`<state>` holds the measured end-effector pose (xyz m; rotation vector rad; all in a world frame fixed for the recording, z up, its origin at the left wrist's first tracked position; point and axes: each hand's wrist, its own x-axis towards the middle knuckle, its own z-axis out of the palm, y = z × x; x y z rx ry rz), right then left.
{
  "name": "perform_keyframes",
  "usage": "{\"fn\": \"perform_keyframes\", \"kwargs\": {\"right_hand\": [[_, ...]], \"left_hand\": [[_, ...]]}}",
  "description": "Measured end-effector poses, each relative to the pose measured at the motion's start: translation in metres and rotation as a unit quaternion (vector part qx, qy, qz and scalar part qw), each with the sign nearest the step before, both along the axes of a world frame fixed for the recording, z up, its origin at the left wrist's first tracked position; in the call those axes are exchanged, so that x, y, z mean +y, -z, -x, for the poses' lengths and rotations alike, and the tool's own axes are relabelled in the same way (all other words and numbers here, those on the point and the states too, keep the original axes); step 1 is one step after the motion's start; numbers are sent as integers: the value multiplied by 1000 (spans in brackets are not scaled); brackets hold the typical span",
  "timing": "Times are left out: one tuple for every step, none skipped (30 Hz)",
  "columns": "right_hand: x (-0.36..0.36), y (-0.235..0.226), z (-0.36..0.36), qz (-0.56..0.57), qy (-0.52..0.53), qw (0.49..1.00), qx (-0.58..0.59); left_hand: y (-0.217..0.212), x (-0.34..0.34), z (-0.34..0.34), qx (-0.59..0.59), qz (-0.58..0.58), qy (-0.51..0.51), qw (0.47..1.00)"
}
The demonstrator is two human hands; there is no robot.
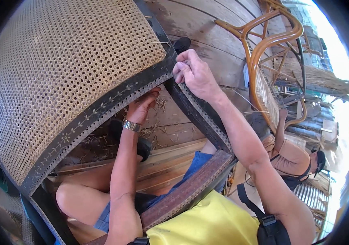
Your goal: Repairing the woven cane seat of a wooden chair using hand tools.
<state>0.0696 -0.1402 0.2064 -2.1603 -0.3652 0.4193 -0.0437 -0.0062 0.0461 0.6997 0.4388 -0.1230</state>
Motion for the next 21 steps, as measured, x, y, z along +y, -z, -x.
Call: {"fn": "perform_keyframes", "kwargs": {"right_hand": [[1,-3,-3,42,-39,998,-19],[1,-5,-4,84,-75,993,-35],[-6,2,-5,81,-87,993,-7],[-6,2,-3,79,-87,993,-7],[-6,0,1,95,-127,986,-50],[-5,-1,5,110,-168,975,-93],[-7,1,8,113,-164,975,-94],[-5,7,12,99,-189,961,-178],[-5,11,16,84,-213,938,-260],[-3,11,22,85,-213,938,-260],[-2,10,31,143,-215,937,-235],[-1,7,41,201,-216,932,-209],[3,0,50,244,-219,930,-166],[6,-4,56,242,-222,930,-166],[8,-6,59,251,-220,928,-166],[6,-8,60,264,-216,925,-167],[4,-5,56,264,-216,925,-167],[0,2,50,192,-201,940,-197],[5,0,46,118,-186,949,-225],[7,-5,44,116,-185,950,-224],[8,-13,41,93,-117,982,-113]], "left_hand": [[10,0,-1,-17,3,-14,1000],[19,1,-1,-31,6,-26,999],[28,2,0,-32,6,-25,999],[31,7,0,-39,25,-20,999],[34,10,1,-46,45,-15,998],[37,11,1,-46,44,-14,998],[28,11,-1,-60,92,-1,994],[19,13,-2,-73,137,10,988],[11,13,-2,-73,138,12,988],[1,14,-3,-75,127,26,989],[-4,14,-3,-76,115,39,990],[-1,13,-3,-77,116,38,989],[3,14,-2,-75,98,34,992],[7,15,-1,-73,79,29,994],[12,18,1,-72,76,27,994],[14,20,0,-71,48,48,995],[16,21,0,-69,20,70,995],[17,19,0,-69,19,70,995],[16,17,0,-63,-8,60,996],[15,15,0,-57,-36,50,996],[14,12,-1,-55,-38,51,996]]}}
